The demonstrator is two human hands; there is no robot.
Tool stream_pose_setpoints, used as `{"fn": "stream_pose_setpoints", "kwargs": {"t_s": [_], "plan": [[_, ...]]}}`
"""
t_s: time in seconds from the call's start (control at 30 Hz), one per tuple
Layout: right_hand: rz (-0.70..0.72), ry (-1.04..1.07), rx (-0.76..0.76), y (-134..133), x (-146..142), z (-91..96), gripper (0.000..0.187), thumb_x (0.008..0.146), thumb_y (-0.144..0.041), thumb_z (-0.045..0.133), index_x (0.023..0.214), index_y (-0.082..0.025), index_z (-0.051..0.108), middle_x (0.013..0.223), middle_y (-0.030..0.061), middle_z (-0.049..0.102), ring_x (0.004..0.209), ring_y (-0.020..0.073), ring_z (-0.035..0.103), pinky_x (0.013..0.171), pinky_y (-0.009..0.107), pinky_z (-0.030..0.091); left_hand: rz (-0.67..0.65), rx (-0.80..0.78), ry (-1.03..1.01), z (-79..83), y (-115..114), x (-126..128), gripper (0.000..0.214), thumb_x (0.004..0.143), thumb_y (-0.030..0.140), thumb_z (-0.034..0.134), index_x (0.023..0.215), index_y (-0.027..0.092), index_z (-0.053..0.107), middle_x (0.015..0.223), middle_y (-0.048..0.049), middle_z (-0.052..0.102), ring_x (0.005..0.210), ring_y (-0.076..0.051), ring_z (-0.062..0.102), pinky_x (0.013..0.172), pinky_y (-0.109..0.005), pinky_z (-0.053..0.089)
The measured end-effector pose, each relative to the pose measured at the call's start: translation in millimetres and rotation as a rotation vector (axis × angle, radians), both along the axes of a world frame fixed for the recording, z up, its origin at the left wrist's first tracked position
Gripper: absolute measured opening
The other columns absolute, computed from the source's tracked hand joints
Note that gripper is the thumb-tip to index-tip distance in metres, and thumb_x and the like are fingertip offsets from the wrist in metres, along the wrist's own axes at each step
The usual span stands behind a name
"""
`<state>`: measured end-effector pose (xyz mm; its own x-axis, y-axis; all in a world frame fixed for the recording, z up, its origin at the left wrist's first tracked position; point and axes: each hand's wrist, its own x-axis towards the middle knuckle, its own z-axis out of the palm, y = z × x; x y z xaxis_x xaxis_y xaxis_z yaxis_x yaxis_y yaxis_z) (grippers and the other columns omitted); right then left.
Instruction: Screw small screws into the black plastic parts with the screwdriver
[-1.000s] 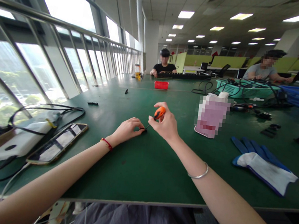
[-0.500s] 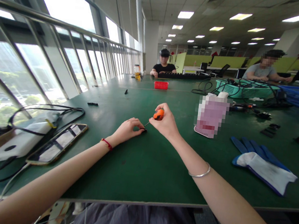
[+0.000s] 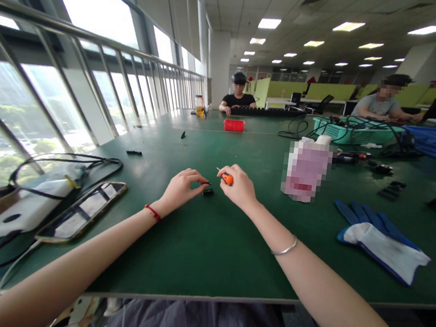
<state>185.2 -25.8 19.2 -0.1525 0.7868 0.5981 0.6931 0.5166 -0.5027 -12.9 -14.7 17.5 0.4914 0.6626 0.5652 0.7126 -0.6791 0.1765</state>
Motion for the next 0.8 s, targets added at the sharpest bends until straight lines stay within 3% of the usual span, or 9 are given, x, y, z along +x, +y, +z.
{"fn": "stream_pose_setpoints", "kwargs": {"t_s": [0.3,0.53,0.8], "plan": [[0.090,-0.287,0.041,-3,-3,0.2,0.014,0.078,-0.028,0.061,0.092,-0.024,0.062,0.097,0.0034,0.057,0.078,0.0160,0.056,0.073,0.029,0.041,-0.060,0.073,0.054,7.5,-8,-1,0.020,0.086,0.033,0.055,0.088,0.020,0.069,0.084,-0.0042,0.067,0.081,-0.017,0.056,0.076,-0.030,0.045],[0.088,-0.333,0.051,-3,-2,1.6,0.009,0.081,-0.025,0.059,0.088,-0.023,0.064,0.094,0.0027,0.057,0.072,0.0140,0.052,0.073,0.027,0.039,-0.086,0.036,0.033,6.4,-8,1,0.016,0.085,0.030,0.056,0.086,0.019,0.068,0.084,-0.0037,0.067,0.082,-0.017,0.057,0.076,-0.029,0.045],[0.120,-0.318,0.034,-6,-3,3.5,0.010,0.080,-0.026,0.059,0.088,-0.023,0.063,0.095,0.0025,0.057,0.074,0.0144,0.054,0.070,0.027,0.040,-0.010,0.016,0.030,12.9,-14,3,0.010,0.078,0.028,0.061,0.080,0.020,0.067,0.084,-0.0023,0.067,0.083,-0.018,0.058,0.077,-0.031,0.044]]}}
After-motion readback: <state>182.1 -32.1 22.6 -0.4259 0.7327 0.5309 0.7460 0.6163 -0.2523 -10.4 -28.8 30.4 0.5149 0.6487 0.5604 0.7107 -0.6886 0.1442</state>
